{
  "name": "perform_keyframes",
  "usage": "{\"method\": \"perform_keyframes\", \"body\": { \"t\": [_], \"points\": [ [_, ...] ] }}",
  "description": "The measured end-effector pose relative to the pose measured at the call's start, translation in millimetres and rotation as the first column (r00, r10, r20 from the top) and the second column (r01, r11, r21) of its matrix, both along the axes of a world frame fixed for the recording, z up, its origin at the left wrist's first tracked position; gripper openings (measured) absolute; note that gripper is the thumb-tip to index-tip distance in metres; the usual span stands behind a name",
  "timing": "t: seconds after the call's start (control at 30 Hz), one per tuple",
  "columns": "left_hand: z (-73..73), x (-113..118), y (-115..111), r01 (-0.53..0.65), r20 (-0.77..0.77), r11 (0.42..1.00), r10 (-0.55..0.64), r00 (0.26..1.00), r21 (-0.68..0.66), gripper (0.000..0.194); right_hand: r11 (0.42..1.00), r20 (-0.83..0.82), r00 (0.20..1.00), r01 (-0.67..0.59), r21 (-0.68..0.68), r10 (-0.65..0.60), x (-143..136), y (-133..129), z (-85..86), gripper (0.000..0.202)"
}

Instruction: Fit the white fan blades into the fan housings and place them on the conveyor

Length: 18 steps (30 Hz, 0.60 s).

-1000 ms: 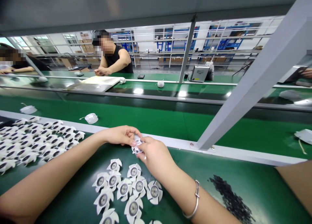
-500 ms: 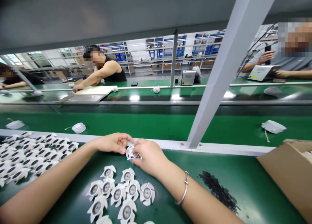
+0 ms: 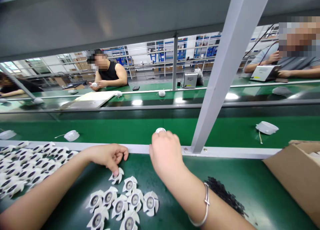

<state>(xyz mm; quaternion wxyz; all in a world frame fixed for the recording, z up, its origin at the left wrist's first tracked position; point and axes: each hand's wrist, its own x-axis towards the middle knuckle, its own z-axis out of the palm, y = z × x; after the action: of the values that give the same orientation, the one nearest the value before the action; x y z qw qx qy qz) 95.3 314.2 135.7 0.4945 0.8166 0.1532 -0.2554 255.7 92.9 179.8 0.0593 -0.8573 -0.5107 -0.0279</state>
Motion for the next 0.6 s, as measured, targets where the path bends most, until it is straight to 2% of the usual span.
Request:
{"method": "perform_keyframes", "body": {
  "t": [0.1,0.17,0.33,0.6],
  "points": [
    [-8.6,3.4,0.9,-0.079,0.006,0.997,0.079,0.997,0.006,0.049,0.942,-0.187,0.982,-0.097,-0.320,0.038,-22.8,-2.1,-0.4,0.023],
    [-10.8,4.7,-0.5,-0.111,0.019,0.994,0.111,0.994,0.009,0.046,0.903,-0.216,0.976,-0.107,-0.416,0.016,-29.9,-1.1,-7.7,0.017],
    [-7.9,5.0,-3.2,-0.100,0.030,0.995,0.101,0.994,-0.016,0.043,0.880,-0.229,0.973,-0.137,-0.455,0.033,-26.7,3.1,-19.8,0.023],
    [-12.2,5.5,0.7,-0.104,0.013,0.992,0.105,0.994,-0.068,0.041,0.868,-0.230,0.972,-0.156,-0.472,0.049,-22.8,4.6,-16.9,0.025]
  ]
}}
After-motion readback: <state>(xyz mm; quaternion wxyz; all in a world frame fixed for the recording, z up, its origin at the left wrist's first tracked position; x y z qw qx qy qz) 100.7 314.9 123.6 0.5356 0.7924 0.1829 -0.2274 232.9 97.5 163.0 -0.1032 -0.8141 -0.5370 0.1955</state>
